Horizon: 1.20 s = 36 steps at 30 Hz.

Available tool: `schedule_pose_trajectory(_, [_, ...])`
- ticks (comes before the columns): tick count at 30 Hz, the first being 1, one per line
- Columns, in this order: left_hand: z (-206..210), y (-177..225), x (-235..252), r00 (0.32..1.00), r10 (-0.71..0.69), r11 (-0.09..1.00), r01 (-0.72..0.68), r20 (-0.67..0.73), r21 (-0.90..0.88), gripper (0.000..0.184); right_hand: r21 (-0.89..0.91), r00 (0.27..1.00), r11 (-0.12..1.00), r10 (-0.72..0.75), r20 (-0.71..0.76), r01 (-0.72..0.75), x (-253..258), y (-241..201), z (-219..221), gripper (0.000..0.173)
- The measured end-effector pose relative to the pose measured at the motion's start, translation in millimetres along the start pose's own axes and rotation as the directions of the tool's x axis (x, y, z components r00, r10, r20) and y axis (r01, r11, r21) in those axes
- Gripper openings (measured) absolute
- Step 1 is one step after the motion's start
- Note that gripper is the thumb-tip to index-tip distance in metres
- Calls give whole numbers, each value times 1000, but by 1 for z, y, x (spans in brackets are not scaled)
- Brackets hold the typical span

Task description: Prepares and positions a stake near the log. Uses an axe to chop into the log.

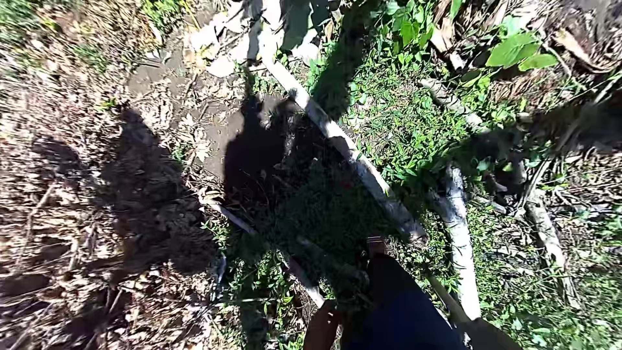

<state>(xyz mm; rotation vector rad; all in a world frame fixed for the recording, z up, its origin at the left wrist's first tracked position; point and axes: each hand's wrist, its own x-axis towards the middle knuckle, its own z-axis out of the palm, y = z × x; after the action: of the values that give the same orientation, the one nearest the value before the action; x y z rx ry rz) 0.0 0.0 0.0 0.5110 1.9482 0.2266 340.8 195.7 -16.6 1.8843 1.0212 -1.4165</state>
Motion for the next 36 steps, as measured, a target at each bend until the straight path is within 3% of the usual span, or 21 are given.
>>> schedule_pose_trajectory(3, [-71,31,9,984,-2,1000,5,-178,16,38,57,988,989,-137,67,133,109,-61,-33,42])
schedule_pose_trajectory(5, [-110,60,13,965,12,1000,-11,-261,7,37,124,983,980,-166,78,156,101,-141,-63,42])
schedule_pose_trajectory(7, [-139,95,23,958,66,998,-62,-281,21,37,273,971,935,-238,6,227,58,-219,-90,37])
schedule_pose_trajectory(12, [-176,183,56,957,274,956,-261,-90,134,38,484,872,740,-478,-108,466,19,-325,-149,35])
schedule_pose_trajectory(15, [-192,228,87,951,305,930,-308,46,203,38,748,894,552,-430,-124,369,-9,-374,-158,13])
schedule_pose_trajectory(17, [-204,252,113,932,310,910,-348,188,225,38,852,908,431,-403,-113,297,-11,-400,-160,13])
schedule_pose_trajectory(19, [-217,265,149,868,379,870,-452,321,195,37,897,916,353,-382,-120,265,0,-431,-158,13])
schedule_pose_trajectory(22, [-242,285,219,740,403,866,-498,539,36,43,960,936,192,-325,-135,205,38,-484,-142,13])
schedule_pose_trajectory(24, [-268,294,261,664,283,933,-359,692,-37,53,985,958,66,-249,-141,161,66,-518,-108,14])
schedule_pose_trajectory(25, [-279,303,284,658,206,960,-280,724,-19,54,987,969,5,-191,-156,160,82,-537,-94,17])
schedule_pose_trajectory(27, [-299,308,328,706,67,974,-199,705,107,56,982,979,-28,-82,-188,186,118,-578,-75,21])
schedule_pose_trajectory(29, [-338,297,336,786,-93,953,-107,612,283,58,995,996,-51,-6,-84,84,135,-604,-13,27])
schedule_pose_trajectory(31, [-351,309,362,840,-128,907,-116,527,405,57,995,1000,-98,11,-19,20,165,-628,6,29])
schedule_pose_trajectory(36, [-359,317,419,842,-197,859,-100,503,503,50,993,993,-47,-62,101,-104,217,-667,52,30])
